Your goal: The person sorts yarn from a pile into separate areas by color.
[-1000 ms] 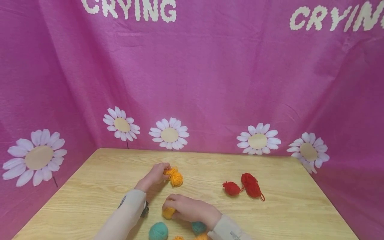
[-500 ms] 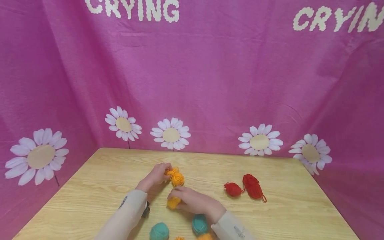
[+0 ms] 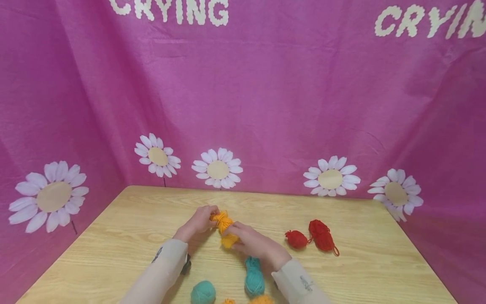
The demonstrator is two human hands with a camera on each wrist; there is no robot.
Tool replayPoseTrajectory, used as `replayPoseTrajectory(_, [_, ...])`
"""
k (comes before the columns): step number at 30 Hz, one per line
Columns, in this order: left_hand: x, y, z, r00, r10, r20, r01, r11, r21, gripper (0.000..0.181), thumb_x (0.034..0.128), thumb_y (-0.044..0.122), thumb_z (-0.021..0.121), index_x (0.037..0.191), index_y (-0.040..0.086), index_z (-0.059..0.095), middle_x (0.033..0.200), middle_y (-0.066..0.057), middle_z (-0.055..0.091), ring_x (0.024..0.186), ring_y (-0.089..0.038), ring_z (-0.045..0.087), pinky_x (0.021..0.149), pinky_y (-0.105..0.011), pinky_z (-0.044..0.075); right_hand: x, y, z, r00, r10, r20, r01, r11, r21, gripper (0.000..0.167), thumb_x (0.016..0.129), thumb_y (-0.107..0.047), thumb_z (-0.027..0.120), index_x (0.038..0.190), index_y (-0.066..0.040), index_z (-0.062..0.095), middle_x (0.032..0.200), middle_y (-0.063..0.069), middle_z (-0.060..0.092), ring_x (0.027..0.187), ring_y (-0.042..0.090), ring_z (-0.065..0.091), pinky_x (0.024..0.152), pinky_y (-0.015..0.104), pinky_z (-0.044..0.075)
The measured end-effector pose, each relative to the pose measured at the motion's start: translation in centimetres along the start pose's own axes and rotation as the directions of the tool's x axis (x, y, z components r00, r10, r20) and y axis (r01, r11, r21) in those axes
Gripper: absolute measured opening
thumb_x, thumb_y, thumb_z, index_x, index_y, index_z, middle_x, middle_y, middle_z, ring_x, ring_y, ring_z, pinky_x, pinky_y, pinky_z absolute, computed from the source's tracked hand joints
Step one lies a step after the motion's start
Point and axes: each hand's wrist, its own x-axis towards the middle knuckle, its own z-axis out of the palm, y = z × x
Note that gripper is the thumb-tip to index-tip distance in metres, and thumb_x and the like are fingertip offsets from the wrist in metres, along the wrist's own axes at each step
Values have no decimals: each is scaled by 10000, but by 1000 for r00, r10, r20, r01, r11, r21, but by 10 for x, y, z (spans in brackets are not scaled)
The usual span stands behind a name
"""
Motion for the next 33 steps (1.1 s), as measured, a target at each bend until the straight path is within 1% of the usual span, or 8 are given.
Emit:
replayPoseTrajectory(4, [0,0,0,1000,-3,8,3,1000,-1,139,836,-25,715,937,4,623,878,-149,621,818,-234,518,796,-407,493,1,4,-1,999,34,-27,-34,999,22,316,919,-27,639,1222,-107,593,1250,52,599,1158,214,564,1022,379,499])
replayPoseTrajectory(10, [-1,0,0,999,-18,28,19,1000,-14,127,857,-10,705,953,4,622,899,-151,619,838,-239,519,813,-417,491,2,12,-3,995,9,-104,-8,1000,14,315,905,-5,649,1209,-65,591,1215,103,609,1121,254,589,959,381,532])
replayPoseTrajectory(13, [-2,0,0,1000,-17,21,18,1000,-10,131,856,-3,709,951,8,620,898,-145,619,838,-234,521,799,-404,490,2,16,-4,991,-3,-135,2,1000,-7,313,895,4,658,1193,-57,587,1193,113,608,1086,261,594,927,382,545])
replayPoseTrajectory(15, [-2,0,0,1000,-14,14,15,1000,-10,136,853,-4,713,949,10,618,898,-144,619,833,-230,524,786,-397,491,2,19,-4,989,6,-147,-7,1000,-6,315,892,4,661,1191,-60,587,1194,113,607,1085,261,593,927,394,544])
replayPoseTrajectory(20, [-2,-1,-1,1000,-10,4,10,1000,-8,142,849,-3,717,953,14,621,905,-141,624,829,-222,526,781,-393,489,2,23,-5,985,69,-159,-66,998,25,320,905,-18,654,1212,-73,583,1234,99,602,1138,274,585,974,440,517])
replayPoseTrajectory(22, [-2,0,-1,1000,-13,6,13,1000,-8,142,852,-1,715,958,15,622,909,-139,623,830,-218,522,783,-390,488,2,24,-6,983,80,-167,-77,997,24,322,906,-16,651,1216,-67,579,1236,102,601,1143,286,585,978,447,513])
replayPoseTrajectory(27, [-1,0,-2,1000,-17,10,17,1000,-11,144,853,-2,713,961,13,620,914,-140,621,833,-219,519,789,-389,487,2,26,-6,980,95,-177,-98,995,-6,320,904,-7,651,1213,-49,581,1224,116,608,1138,297,594,978,445,514])
replayPoseTrajectory(33, [-1,0,-1,1000,-17,7,17,1000,-18,150,844,-11,717,954,12,618,902,-142,616,831,-224,519,789,-398,484,1,29,-6,974,148,-170,-153,988,-21,317,893,-1,662,1197,-41,586,1208,127,609,1117,294,595,984,452,507])
